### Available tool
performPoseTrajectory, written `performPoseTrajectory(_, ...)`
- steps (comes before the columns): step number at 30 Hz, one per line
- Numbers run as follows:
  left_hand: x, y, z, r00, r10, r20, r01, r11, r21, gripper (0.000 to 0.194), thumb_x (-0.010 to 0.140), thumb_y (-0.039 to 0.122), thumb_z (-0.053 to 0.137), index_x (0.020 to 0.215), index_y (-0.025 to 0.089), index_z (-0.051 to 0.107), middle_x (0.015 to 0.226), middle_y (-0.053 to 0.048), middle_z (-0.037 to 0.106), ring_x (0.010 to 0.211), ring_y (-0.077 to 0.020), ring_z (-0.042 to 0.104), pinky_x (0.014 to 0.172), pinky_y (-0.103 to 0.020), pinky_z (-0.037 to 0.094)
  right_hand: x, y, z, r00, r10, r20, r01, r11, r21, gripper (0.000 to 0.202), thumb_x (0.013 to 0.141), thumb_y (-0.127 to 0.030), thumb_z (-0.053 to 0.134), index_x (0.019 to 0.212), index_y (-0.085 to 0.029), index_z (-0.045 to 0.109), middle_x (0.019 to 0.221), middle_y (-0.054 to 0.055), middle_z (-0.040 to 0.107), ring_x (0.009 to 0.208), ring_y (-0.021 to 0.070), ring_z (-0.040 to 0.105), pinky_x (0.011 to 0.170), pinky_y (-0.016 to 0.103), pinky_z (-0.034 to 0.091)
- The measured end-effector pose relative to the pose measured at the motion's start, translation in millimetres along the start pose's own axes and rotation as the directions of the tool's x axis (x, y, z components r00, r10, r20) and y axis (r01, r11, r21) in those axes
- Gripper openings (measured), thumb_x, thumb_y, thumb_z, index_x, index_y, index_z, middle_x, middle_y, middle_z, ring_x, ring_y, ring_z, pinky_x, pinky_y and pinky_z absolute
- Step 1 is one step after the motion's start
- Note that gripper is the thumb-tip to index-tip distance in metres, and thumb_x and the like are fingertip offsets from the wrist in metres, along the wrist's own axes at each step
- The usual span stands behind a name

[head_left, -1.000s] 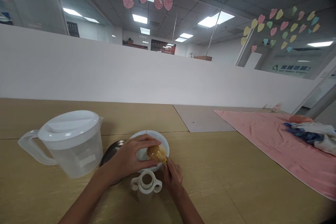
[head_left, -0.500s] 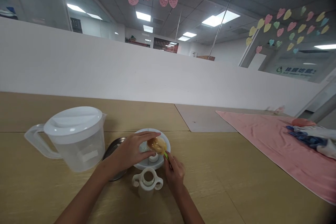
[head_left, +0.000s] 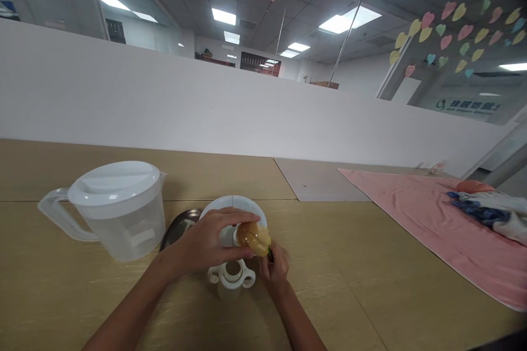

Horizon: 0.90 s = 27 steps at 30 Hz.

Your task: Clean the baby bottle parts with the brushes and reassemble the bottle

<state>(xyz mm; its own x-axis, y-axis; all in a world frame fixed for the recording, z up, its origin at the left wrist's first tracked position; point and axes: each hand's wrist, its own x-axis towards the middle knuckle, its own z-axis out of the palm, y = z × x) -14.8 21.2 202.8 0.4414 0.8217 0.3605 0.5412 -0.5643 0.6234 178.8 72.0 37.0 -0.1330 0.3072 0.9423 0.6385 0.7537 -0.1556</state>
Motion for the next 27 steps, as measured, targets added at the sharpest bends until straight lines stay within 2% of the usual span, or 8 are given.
performPoseTrajectory(5, 0, 1, 10.2, 0.998, 0.049, 0.037, -0.045, 0.993, -0.108, 0.047, 0.07, 0.036, 0.072, 0.114, 0.028, 0.061, 0.11, 0.0, 0.066, 0.1, -0.0181, 0.059, 0.088, -0.028, 0.046, -2, 3, -2, 1.0, -0.011, -0.019, 0.01, 1.0, -0.015, 0.012, 0.084, -0.019, 0.04, 0.076, -0.02, 0.048, 0.05, -0.003, 0.051, 0.042, 0.0114, 0.047, 0.044, 0.023, 0.035)
performPoseTrajectory(9, 0, -1, 16.0, 0.998, 0.055, 0.036, -0.05, 0.989, -0.137, 0.048, 0.069, 0.035, 0.073, 0.115, 0.029, 0.06, 0.115, -0.001, 0.064, 0.106, -0.0192, 0.056, 0.093, -0.03, 0.043, -2, 2, -3, 1.0, 0.016, -0.019, -0.017, 0.999, -0.041, 0.013, 0.087, -0.022, 0.04, 0.082, -0.019, 0.051, 0.053, -0.001, 0.057, 0.045, 0.0124, 0.052, 0.044, 0.023, 0.038)
performPoseTrajectory(17, 0, 0, 13.3, 0.995, 0.087, 0.045, -0.078, 0.981, -0.178, 0.039, 0.072, 0.025, 0.07, 0.11, 0.027, 0.062, 0.118, 0.0, 0.063, 0.11, -0.0173, 0.054, 0.096, -0.029, 0.041, -3, 0, -2, 0.998, 0.06, 0.011, -0.059, 0.995, -0.08, 0.015, 0.08, -0.014, 0.04, 0.085, -0.018, 0.053, 0.055, -0.001, 0.06, 0.045, 0.0125, 0.054, 0.045, 0.023, 0.04)
performPoseTrajectory(22, 1, 4, 14.3, 0.991, 0.125, 0.048, -0.114, 0.975, -0.192, 0.031, 0.073, 0.019, 0.068, 0.104, 0.025, 0.064, 0.116, -0.001, 0.064, 0.109, -0.0171, 0.055, 0.097, -0.029, 0.042, -8, 4, 0, 0.996, 0.086, 0.029, -0.083, 0.991, -0.101, 0.018, 0.079, -0.014, 0.038, 0.085, -0.018, 0.054, 0.056, 0.0, 0.061, 0.046, 0.0129, 0.055, 0.045, 0.024, 0.04)
performPoseTrajectory(27, -1, 5, 11.9, 0.992, 0.113, 0.049, -0.106, 0.987, -0.121, 0.033, 0.074, 0.023, 0.067, 0.107, 0.025, 0.063, 0.117, -0.001, 0.063, 0.111, -0.0177, 0.054, 0.098, -0.029, 0.041, -6, 1, 2, 0.997, 0.076, 0.021, -0.074, 0.993, -0.09, 0.016, 0.081, -0.014, 0.039, 0.082, -0.019, 0.054, 0.052, -0.002, 0.058, 0.044, 0.0117, 0.053, 0.045, 0.023, 0.04)
